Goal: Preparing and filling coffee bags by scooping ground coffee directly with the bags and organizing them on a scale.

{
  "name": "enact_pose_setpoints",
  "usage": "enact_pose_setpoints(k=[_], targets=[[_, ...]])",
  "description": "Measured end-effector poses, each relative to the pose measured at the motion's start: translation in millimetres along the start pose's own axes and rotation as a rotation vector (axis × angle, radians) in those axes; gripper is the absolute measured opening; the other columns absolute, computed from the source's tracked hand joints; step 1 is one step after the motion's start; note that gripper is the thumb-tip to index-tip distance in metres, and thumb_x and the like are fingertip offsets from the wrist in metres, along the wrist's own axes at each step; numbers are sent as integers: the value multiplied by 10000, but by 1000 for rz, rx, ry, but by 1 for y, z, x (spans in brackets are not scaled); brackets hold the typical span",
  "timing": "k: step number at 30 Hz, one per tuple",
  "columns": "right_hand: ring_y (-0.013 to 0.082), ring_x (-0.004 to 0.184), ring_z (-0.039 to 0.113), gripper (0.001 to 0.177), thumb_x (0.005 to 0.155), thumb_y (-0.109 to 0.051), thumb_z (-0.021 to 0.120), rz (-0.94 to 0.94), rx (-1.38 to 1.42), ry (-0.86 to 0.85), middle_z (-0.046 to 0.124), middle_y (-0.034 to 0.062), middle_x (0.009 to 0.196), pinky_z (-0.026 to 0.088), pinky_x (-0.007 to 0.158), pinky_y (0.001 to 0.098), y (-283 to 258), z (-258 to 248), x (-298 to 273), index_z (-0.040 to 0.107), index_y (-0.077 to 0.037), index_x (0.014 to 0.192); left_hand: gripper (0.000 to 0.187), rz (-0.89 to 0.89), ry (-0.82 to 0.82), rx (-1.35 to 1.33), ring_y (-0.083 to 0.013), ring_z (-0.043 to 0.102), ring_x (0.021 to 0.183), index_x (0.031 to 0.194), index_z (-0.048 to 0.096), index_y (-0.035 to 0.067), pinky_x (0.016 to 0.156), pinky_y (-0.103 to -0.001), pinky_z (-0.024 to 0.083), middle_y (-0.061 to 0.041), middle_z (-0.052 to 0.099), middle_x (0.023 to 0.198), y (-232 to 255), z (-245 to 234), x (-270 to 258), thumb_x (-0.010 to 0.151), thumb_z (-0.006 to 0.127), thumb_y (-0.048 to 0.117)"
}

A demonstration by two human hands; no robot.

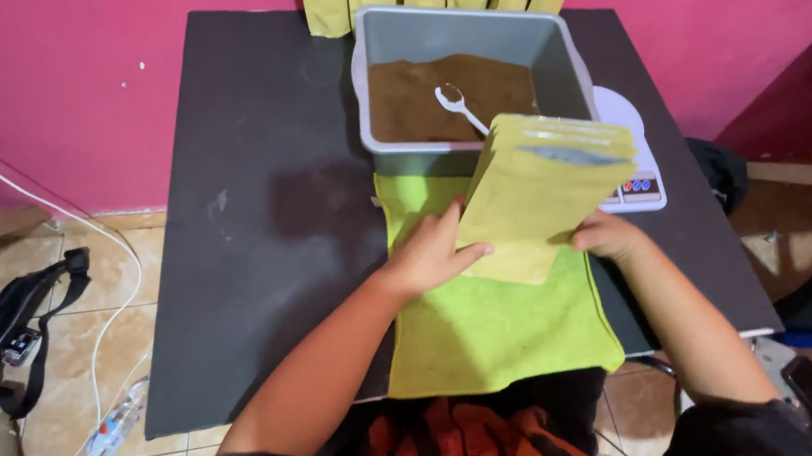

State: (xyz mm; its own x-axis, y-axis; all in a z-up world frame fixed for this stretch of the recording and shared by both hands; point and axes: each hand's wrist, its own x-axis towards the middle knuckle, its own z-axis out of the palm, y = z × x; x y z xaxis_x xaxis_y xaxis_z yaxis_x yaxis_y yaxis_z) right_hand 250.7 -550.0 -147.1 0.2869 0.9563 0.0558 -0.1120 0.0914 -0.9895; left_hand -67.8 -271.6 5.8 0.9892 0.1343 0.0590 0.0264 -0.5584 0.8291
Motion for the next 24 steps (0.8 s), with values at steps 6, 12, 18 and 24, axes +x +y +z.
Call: enact_pose_setpoints(k=[6, 12, 18, 24], targets=[[457, 1118, 700, 1027, 555, -185, 926, -23, 167, -26, 679, 252, 1284, 588, 850, 657, -36, 40, 15, 508, -19, 1477, 672, 19, 43, -196, -436, 698, 1109, 1372, 511, 25, 903, -534, 597, -285, 714, 1182, 3, -11, -2, 845, 788, 335], [411, 1099, 714, 991, 542, -186, 940, -11, 104, -15, 700, 209, 1282, 606, 842, 608, -33, 36, 19, 558, -46, 1445, 642, 0, 46, -231, -414, 683, 1148, 1327, 546, 54, 958, -539, 582, -265, 717, 1194, 10, -9, -3, 820, 823, 334], [264, 1034, 756, 841, 566, -199, 971, -31, 25, -66, 766, 103, 1169, 637, 831, 462, -50, 60, 20, 661, -69, 1337, 708, -71, 36, -205, -431, 647, 1202, 1366, 536, 58, 1048, -545, 539, -251, 699, 1254, 7, -1, 3, 808, 817, 392], [316, 1073, 698, 793, 548, -104, 1008, -140, -323, -79, 753, 185, 1164, 600, 859, 533, -86, 111, 20, 698, 10, 1268, 798, -31, 78, -247, -450, 591, 1276, 1456, 494, 88, 1093, -560, 490, -240, 679, 1313, 9, 7, 6, 789, 834, 364]])
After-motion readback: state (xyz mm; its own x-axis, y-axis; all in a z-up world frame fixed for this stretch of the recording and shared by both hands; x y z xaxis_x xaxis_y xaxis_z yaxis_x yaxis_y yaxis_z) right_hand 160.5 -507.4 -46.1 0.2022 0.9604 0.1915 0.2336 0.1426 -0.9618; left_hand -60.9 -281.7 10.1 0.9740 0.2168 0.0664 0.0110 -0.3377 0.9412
